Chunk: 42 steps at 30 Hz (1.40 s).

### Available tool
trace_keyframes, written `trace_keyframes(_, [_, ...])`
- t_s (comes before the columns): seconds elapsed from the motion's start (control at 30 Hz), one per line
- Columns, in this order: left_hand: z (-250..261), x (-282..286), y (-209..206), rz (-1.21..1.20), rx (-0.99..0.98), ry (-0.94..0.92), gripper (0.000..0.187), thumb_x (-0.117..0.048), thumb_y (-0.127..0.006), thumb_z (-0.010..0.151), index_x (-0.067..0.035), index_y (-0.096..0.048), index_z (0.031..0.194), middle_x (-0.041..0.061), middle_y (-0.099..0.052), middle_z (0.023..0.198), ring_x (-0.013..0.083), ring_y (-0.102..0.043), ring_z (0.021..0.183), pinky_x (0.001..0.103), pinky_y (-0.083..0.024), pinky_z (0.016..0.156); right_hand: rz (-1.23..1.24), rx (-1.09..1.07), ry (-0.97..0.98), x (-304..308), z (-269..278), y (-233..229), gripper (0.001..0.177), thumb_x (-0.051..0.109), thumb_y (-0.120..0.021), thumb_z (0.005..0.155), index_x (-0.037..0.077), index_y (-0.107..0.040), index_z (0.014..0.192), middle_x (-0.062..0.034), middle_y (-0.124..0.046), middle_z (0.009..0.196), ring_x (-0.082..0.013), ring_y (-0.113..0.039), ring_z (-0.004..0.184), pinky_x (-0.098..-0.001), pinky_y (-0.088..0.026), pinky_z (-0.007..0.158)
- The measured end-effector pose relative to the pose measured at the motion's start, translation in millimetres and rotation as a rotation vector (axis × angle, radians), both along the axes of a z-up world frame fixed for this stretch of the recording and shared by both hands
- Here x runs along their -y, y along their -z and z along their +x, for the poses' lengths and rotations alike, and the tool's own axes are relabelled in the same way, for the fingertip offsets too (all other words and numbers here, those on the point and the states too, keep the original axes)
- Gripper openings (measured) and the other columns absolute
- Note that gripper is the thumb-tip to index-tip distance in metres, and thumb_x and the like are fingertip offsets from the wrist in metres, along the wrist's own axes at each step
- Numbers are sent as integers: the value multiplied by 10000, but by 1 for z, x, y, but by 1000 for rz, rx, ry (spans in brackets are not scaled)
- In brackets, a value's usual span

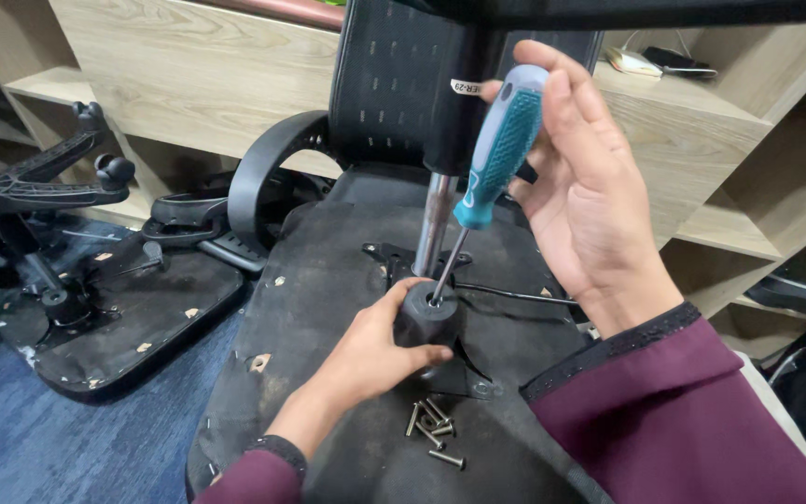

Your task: The person uses a screwdriver to tighten screws on the underside of an office chair seat, securing the central gas lift column to the seat base. They repeatedly adjust the screwdriver and reposition their hands to tighten multiple fasteners around the central mounting plate.

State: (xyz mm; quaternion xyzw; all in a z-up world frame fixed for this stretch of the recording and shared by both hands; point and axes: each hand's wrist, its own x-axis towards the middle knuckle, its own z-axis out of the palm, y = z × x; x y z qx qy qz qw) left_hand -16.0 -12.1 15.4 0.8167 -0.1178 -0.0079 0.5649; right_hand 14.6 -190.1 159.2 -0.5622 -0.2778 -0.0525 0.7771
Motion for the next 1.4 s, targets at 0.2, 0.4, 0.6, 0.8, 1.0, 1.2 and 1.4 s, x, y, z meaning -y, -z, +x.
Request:
trace_keyframes(0.2, [-14,20,-1,62,68,-263,763,-306,-945,612,-69,-523,1202,128,-648,1233,308,-637,1190,410,-504,981,-15,146,-58,2,0,8,289,175,-608,1189,176,-495,1455,3,-596,1143,-95,-578,1064,-329,-485,925])
trace_keyframes(0.4, [-14,23,-7,154,73,-329,908,-383,-989,562,-53,-478,1235,178,-597,1217,339,-609,1164,429,-502,943,-19,45,-93,2,-3,4,419,269,-519,1104,198,-438,1509,-26,-680,1219,-125,-633,1107,-354,-530,962])
trace_keyframes(0.6, [-6,5,2,15,119,-141,655,-303,-884,620,-61,-603,1159,111,-783,1082,251,-765,1062,352,-558,951,-92,122,-59,5,1,5,442,171,-596,1130,194,-449,1546,23,-588,1184,-91,-583,1127,-365,-512,1004])
trace_keyframes(0.8, [2,-6,3,-1,98,3,793,-344,-885,637,-96,-598,1334,98,-774,1133,237,-755,1082,344,-543,947,-56,89,-174,4,5,4,453,192,-507,1132,187,-415,1575,-91,-658,1319,-189,-660,1208,-389,-551,1041])
trace_keyframes(1.0, [-6,18,9,5,110,-275,777,-427,-903,622,-65,-530,1199,132,-767,1007,268,-775,983,351,-577,906,-14,70,-176,2,3,5,474,205,-476,1138,116,-408,1599,-130,-619,1458,-226,-652,1289,-386,-551,1087])
trace_keyframes(1.2, [6,5,13,-13,150,-81,665,-369,-883,654,-79,-561,1159,125,-791,1018,255,-779,996,358,-559,916,-44,148,-72,6,11,9,412,140,-632,1103,105,-486,1487,-86,-643,1329,-168,-642,1189,-352,-557,1033])
trace_keyframes(1.4, [-1,15,20,-119,69,-105,640,-325,-812,700,-94,-508,1214,119,-790,1044,274,-771,1029,387,-548,954,-99,222,23,2,7,8,434,122,-691,1120,65,-506,1509,6,-581,1145,-69,-563,1048,-271,-485,913])
